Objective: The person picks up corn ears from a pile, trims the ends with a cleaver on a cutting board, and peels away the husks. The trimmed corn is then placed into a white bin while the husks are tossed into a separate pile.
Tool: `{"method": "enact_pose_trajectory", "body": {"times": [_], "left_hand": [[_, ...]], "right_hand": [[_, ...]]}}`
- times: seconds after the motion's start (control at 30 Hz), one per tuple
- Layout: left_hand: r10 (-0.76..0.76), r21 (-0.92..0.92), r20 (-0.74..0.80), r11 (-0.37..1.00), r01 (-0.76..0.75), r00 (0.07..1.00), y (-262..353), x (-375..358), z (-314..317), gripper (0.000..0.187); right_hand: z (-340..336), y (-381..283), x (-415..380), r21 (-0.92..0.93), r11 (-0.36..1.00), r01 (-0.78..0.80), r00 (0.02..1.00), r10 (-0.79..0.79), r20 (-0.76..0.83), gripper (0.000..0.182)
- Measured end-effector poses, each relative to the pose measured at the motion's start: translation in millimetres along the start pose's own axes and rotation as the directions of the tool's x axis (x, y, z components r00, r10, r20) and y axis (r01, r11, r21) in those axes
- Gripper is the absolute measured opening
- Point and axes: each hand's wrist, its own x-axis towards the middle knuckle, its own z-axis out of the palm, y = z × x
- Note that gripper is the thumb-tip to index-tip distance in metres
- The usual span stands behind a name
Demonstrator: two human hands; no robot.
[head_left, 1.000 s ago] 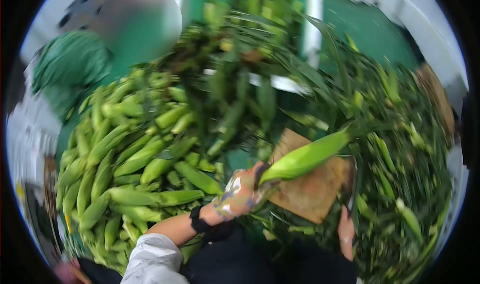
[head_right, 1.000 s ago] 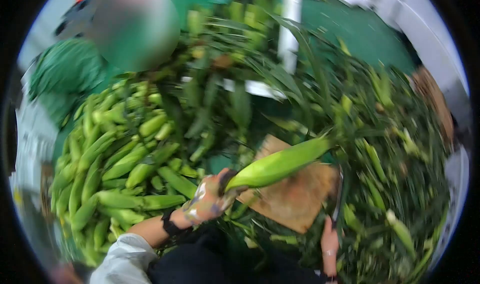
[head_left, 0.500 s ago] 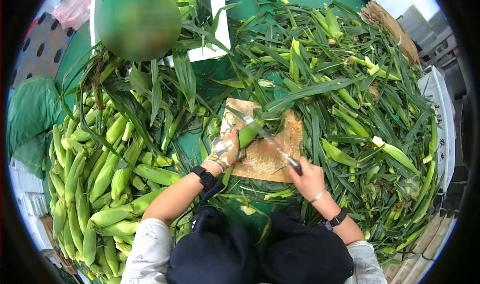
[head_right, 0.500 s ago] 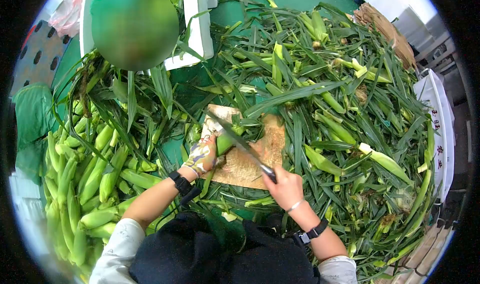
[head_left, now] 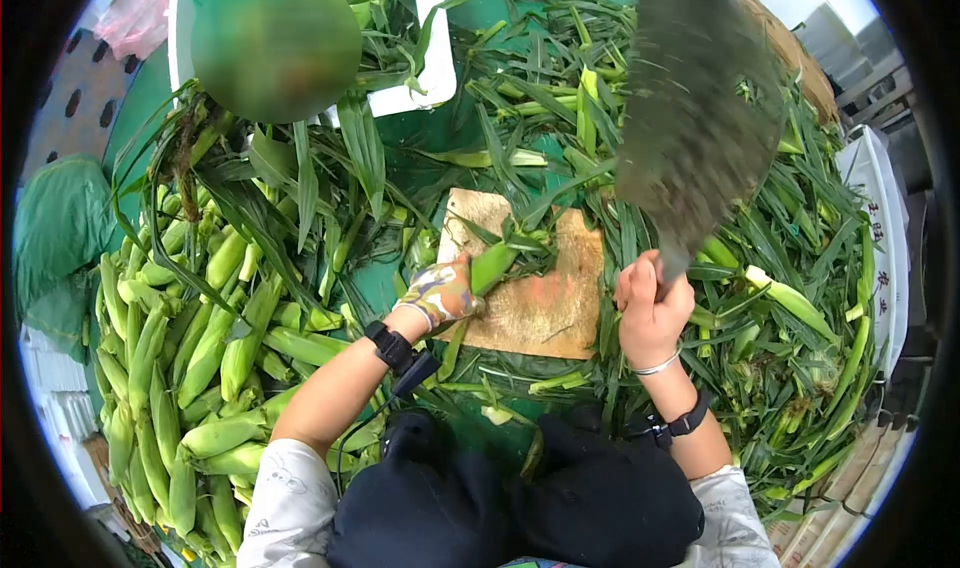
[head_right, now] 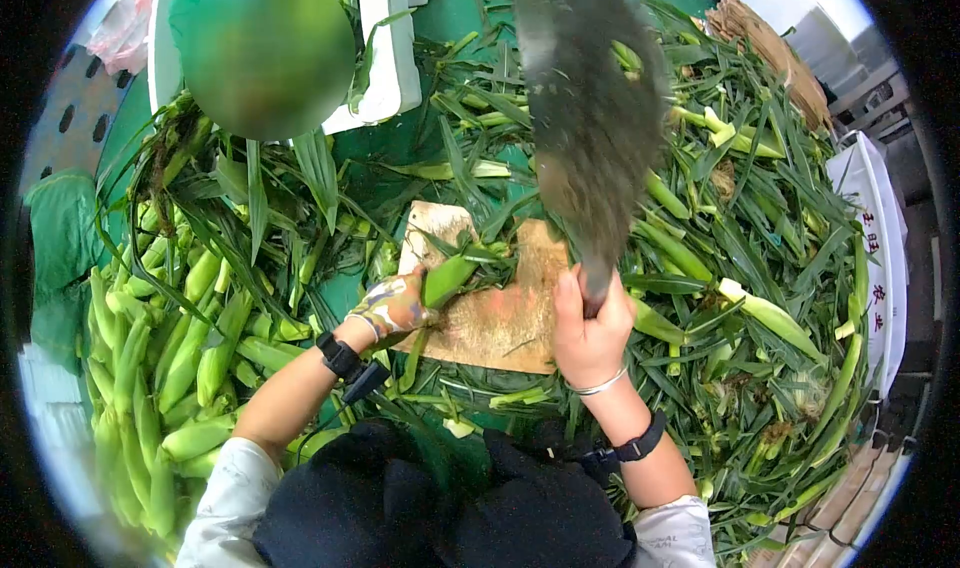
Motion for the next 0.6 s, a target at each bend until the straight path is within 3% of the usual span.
{"method": "enact_pose_trajectory", "body": {"times": [0.03,0.07,0.13,0.17,0.2,0.23,0.27,0.3,0.33,0.4,0.43,0.47,0.53,0.57,0.6], "left_hand": [[-0.036,0.021,0.039,0.999,0.035,0.999,6,-2,-7,0.067],[-0.040,0.023,0.040,0.999,0.039,0.998,6,-3,-8,0.067],[-0.002,-0.021,0.003,1.000,0.002,1.000,7,-6,-9,0.063],[-0.044,-0.012,0.021,0.999,0.044,0.999,7,-8,-8,0.066],[-0.032,-0.001,0.017,0.999,0.032,0.999,0,-15,-6,0.066],[-0.005,-0.280,-0.061,0.960,-0.013,0.998,-8,-24,-1,0.069],[-0.005,-0.531,-0.129,0.845,-0.065,0.992,-13,-32,3,0.072],[0.010,-0.636,-0.174,0.762,-0.120,0.985,-3,-43,-1,0.071],[0.019,-0.625,-0.178,0.770,-0.128,0.984,8,-44,-11,0.071],[-0.200,-0.952,-0.266,0.209,-0.224,0.943,33,-36,-24,0.058],[-0.192,-0.946,-0.320,0.019,-0.322,0.928,39,-24,-34,0.048],[-0.205,-0.905,-0.374,-0.134,-0.404,0.905,49,-18,-47,0.042],[-0.244,-0.882,-0.467,0.052,-0.469,0.850,25,4,-34,0.037],[-0.196,-0.852,-0.523,0.106,-0.512,0.830,-5,17,-5,0.029],[-0.392,-0.924,-0.240,-0.189,-0.333,0.888,-9,15,-2,0.027]], "right_hand": [[5,9,-10,0.017,0.997,0.071,0.997,-0.070,-0.020,0.023],[5,48,-34,-0.159,0.985,0.071,0.997,-0.067,0.031,0.026],[15,87,-74,-0.461,0.887,-0.033,0.949,0.172,0.263,0.032],[11,94,-88,-0.460,0.887,-0.033,0.952,0.169,0.256,0.032],[6,100,-96,-0.551,0.821,-0.148,0.923,0.315,0.222,0.036],[-1,96,-85,-0.638,0.733,-0.238,0.878,0.443,0.181,0.040],[-13,86,-72,-0.396,0.548,-0.737,0.544,0.828,0.134,0.045],[-26,93,-72,-0.473,0.621,-0.626,0.643,0.753,0.137,0.045],[-33,98,-61,-0.540,0.687,-0.485,0.746,0.648,0.154,0.045],[-38,86,-40,-0.476,0.770,-0.425,0.836,0.535,0.118,0.045],[-35,60,-26,-0.367,0.817,-0.446,0.866,0.497,0.055,0.043],[-39,42,-11,-0.336,0.878,-0.340,0.930,0.367,0.018,0.038],[-40,-24,13,-0.031,0.944,-0.329,0.943,0.326,-0.071,0.024],[-39,-39,20,0.066,0.983,-0.171,0.975,0.178,-0.130,0.025],[-36,-48,24,0.152,0.988,-0.002,0.978,0.033,-0.204,0.027]]}}
